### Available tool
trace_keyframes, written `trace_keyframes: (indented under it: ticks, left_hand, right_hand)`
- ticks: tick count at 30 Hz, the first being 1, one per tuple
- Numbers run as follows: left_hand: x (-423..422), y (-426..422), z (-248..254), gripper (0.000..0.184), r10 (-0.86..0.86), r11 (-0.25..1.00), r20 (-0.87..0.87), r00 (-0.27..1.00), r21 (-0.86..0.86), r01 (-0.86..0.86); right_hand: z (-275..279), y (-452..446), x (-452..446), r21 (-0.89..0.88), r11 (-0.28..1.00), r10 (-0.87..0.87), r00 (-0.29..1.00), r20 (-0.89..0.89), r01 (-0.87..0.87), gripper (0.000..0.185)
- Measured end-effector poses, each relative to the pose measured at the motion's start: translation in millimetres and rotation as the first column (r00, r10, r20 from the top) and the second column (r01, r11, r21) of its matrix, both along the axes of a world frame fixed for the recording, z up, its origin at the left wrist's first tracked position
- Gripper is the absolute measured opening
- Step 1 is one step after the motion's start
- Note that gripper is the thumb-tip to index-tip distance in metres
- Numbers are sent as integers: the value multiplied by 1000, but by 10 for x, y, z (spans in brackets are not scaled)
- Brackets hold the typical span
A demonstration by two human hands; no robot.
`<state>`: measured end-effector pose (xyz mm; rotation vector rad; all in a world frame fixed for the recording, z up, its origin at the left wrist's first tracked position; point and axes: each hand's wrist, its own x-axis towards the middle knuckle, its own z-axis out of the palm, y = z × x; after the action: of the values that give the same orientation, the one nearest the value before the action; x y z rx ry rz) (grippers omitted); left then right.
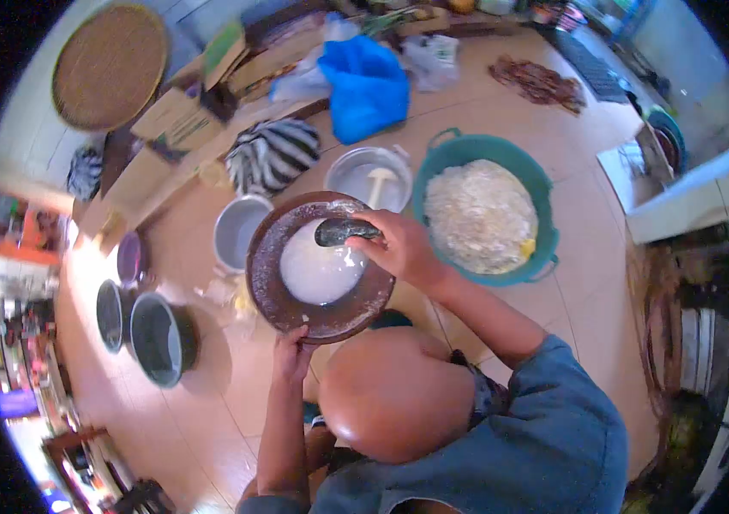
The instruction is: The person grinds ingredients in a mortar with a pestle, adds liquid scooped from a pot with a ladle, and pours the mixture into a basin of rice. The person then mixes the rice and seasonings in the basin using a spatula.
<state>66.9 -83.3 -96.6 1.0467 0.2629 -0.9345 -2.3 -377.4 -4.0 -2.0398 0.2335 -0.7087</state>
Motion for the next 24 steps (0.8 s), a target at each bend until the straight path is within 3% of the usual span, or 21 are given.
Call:
trace_keyframes:
  ticks: [3,6,9,12,14,18,21,24]
  left_hand:
    - [22,-479,154,34,-86,996,2,996,-28,86]
    - [37,-873,235,33,-201,979,-14,979,24,201]
    - [27,-1268,367,33,-330,937,44,943,137,322]
    - [23,-1599,322,31,-364,930,-57,930,33,366]
    - [49,-1774,289,31,-417,907,-28,908,50,418]
    - [114,-2134,260,38,-510,856,14,860,113,505]
    - [281,-2345,1,28,-541,831,168,824,257,493]
    - [287,-2640,344,27,-603,778,125,788,308,547]
  right_hand:
    - [27,-245,-277,75,983,-171,985,38,168,40]
    - [94,-500,-607,244,925,-291,956,-36,291,38]
    - [116,-809,-924,110,872,-475,879,-47,477,38]
    - [87,-1081,-1274,23,805,-592,804,-47,593,38]
    - [-12,-1226,-1486,45,760,-645,761,-71,648,37]
    - [-60,-1378,-1803,27,680,-717,672,-185,733,36]
    - [-225,-1421,-1936,35,649,-743,643,-186,760,36]
    - [-346,-1424,-2010,20,637,-755,630,-183,770,32]
